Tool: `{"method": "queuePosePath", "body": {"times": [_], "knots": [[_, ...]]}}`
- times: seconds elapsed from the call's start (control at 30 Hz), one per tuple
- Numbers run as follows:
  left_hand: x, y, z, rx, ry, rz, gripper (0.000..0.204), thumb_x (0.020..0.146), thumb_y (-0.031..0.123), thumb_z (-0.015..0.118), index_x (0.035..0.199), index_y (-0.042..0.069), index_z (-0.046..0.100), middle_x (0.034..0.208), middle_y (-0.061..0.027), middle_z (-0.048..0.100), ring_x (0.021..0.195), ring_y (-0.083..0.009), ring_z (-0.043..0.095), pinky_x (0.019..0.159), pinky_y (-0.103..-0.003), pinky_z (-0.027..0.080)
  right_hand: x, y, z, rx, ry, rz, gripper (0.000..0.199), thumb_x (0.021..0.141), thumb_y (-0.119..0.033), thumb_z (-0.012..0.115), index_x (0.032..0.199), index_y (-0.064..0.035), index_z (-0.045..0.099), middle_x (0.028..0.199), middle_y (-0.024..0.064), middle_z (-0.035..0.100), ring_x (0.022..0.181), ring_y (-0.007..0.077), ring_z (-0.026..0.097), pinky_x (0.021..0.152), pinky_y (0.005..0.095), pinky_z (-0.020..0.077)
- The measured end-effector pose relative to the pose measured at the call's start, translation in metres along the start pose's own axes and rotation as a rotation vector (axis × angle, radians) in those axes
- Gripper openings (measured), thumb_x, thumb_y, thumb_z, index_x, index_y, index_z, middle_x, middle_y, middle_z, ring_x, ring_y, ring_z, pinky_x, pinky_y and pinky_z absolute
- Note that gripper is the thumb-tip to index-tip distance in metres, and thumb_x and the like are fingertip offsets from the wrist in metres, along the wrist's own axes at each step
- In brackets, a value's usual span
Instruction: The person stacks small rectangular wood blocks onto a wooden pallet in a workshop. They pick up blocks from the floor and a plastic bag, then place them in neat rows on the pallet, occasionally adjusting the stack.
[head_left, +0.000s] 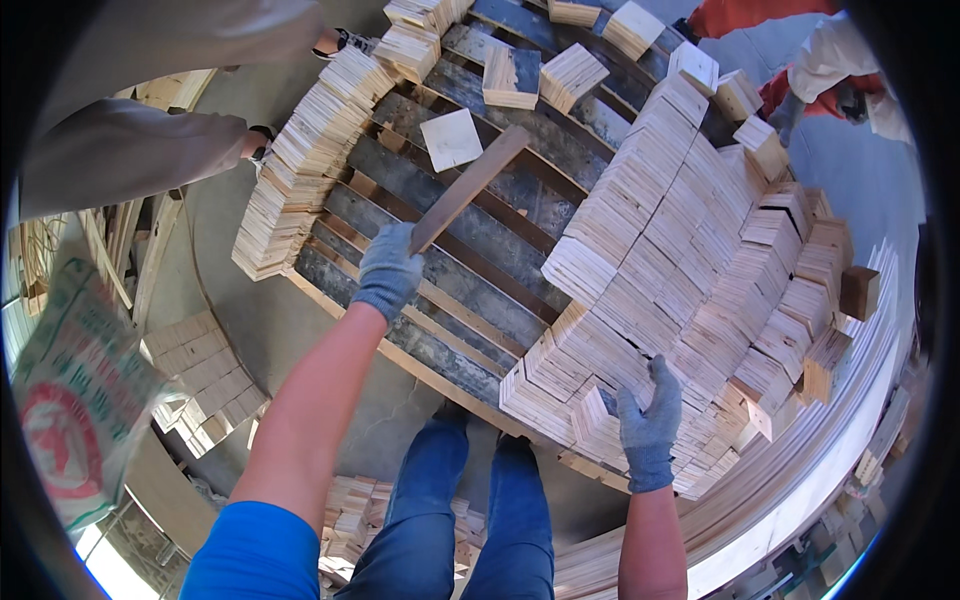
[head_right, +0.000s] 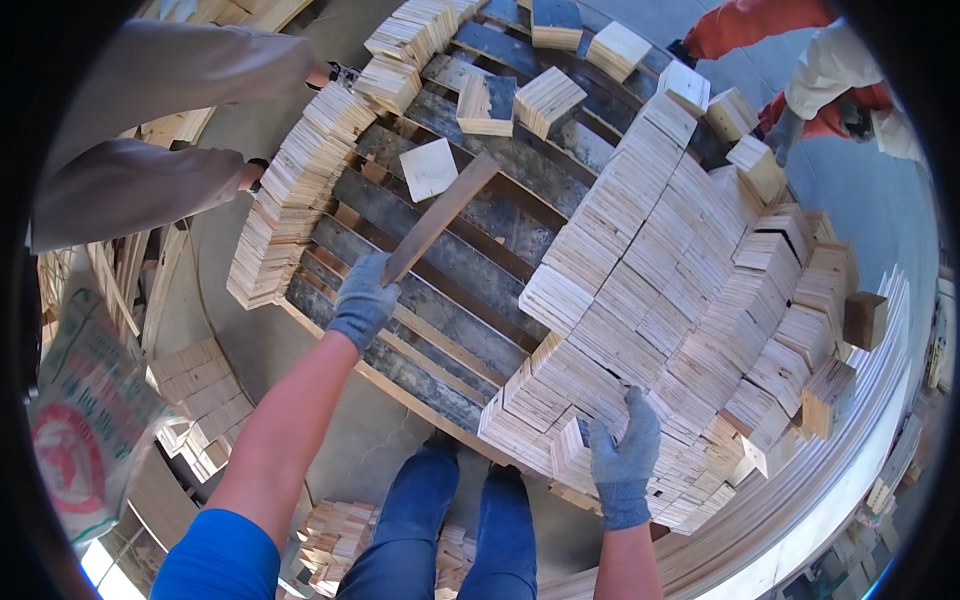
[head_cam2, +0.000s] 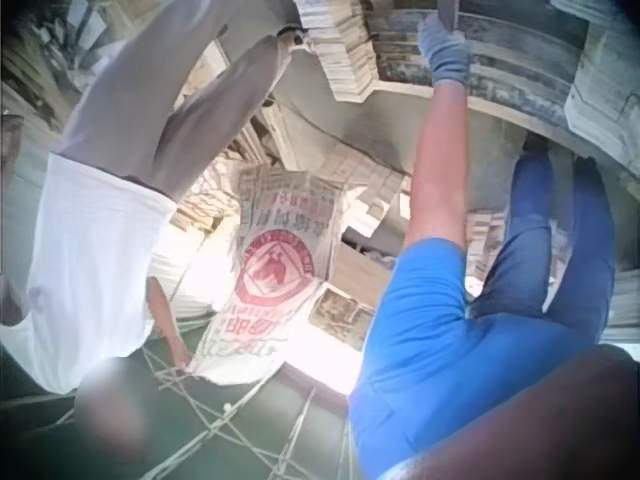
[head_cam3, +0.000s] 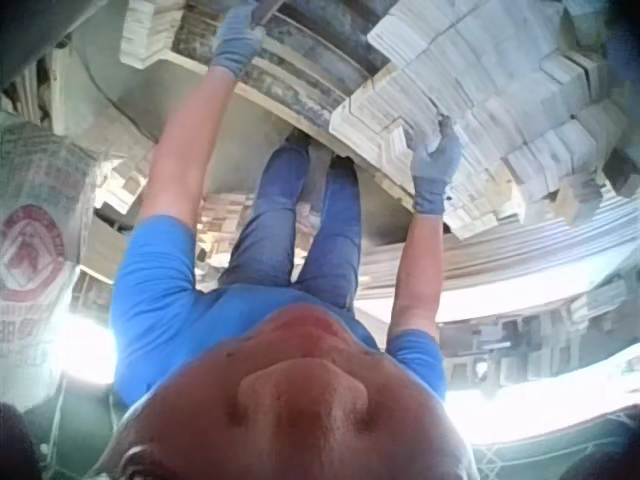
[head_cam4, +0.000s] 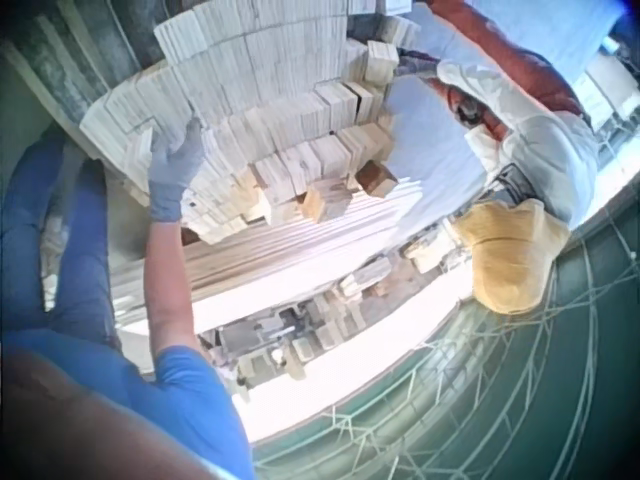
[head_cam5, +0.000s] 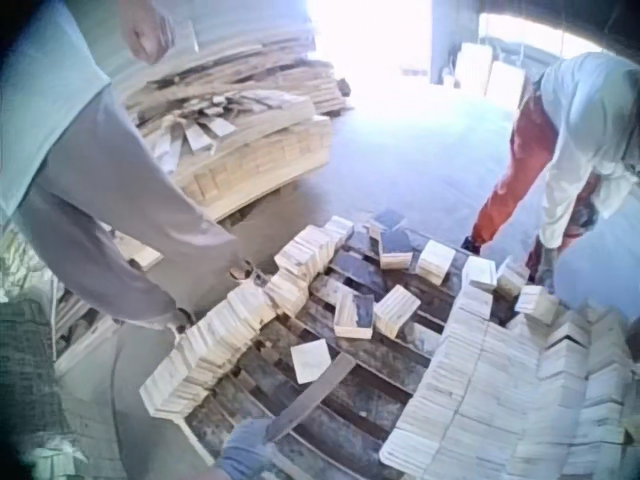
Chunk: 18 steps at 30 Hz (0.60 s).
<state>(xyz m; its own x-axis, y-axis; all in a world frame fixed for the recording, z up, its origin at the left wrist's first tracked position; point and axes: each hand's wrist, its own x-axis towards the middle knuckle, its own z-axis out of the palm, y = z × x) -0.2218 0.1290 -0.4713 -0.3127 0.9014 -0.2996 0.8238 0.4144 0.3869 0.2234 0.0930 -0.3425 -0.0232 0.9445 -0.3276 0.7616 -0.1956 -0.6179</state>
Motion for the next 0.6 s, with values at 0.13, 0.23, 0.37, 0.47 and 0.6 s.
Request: {"method": "queuePosePath", "body": {"times": [0.13, 0.23, 0.37, 0.47, 0.6], "knots": [[-0.052, -0.031, -0.029, -0.148, -0.007, -0.055, 0.039, 0.080, 0.012, 0.074, 0.117, 0.003, 0.066, 0.107, -0.0202, 0.069, 0.094, -0.0365, 0.068, 0.087, -0.044, 0.055, -0.012, -0.024, 0.003, 0.215, -0.014, 0.100, 0.069, 0.082, -0.008, 0.079, 0.142, 0.0080, 0.051, 0.136, 0.0248, 0.057, 0.128, 0.0349, 0.055, 0.107, 0.0434, 0.0468], [-0.133, -0.050, -0.040, -0.631, -0.113, -0.364, 0.041, 0.077, 0.008, 0.076, 0.116, -0.002, 0.069, 0.098, -0.0135, 0.072, 0.087, -0.0232, 0.067, 0.082, -0.035, 0.055, -0.036, -0.043, 0.006, 0.297, -0.071, 0.143, 0.069, 0.082, -0.009, 0.080, 0.143, 0.0077, 0.050, 0.135, 0.0230, 0.058, 0.129, 0.0343, 0.055, 0.104, 0.0435, 0.0490], [-0.230, -0.025, -0.050, -1.203, -0.287, -0.786, 0.043, 0.089, 0.009, 0.074, 0.129, -0.002, 0.064, 0.108, -0.0091, 0.069, 0.094, -0.0193, 0.066, 0.088, -0.034, 0.056, -0.082, -0.089, 0.039, 0.189, -0.500, 0.154, 0.089, 0.078, -0.021, 0.088, 0.149, 0.0091, 0.043, 0.136, 0.0248, 0.058, 0.127, 0.0329, 0.058, 0.108, 0.0437, 0.0466], [-0.264, 0.021, -0.073, -1.571, -0.254, -1.076, 0.042, 0.093, 0.008, 0.071, 0.133, -0.001, 0.062, 0.111, -0.0102, 0.069, 0.097, -0.0234, 0.069, 0.089, -0.037, 0.058, -0.134, -0.122, 0.075, 0.220, -0.762, 0.178, 0.099, 0.076, -0.033, 0.089, 0.149, 0.0121, 0.041, 0.136, 0.0248, 0.060, 0.124, 0.0321, 0.061, 0.107, 0.0400, 0.0470], [-0.312, 0.029, -0.059, -1.698, -0.210, -1.072, 0.033, 0.097, 0.009, 0.067, 0.129, 0.000, 0.063, 0.110, -0.0092, 0.067, 0.101, -0.0220, 0.067, 0.087, -0.038, 0.059, -0.164, -0.160, 0.084, 0.070, -0.975, 0.317, 0.085, 0.082, -0.033, 0.083, 0.148, 0.0056, 0.046, 0.123, 0.0225, 0.068, 0.112, 0.0272, 0.067, 0.097, 0.0360, 0.0529]]}}
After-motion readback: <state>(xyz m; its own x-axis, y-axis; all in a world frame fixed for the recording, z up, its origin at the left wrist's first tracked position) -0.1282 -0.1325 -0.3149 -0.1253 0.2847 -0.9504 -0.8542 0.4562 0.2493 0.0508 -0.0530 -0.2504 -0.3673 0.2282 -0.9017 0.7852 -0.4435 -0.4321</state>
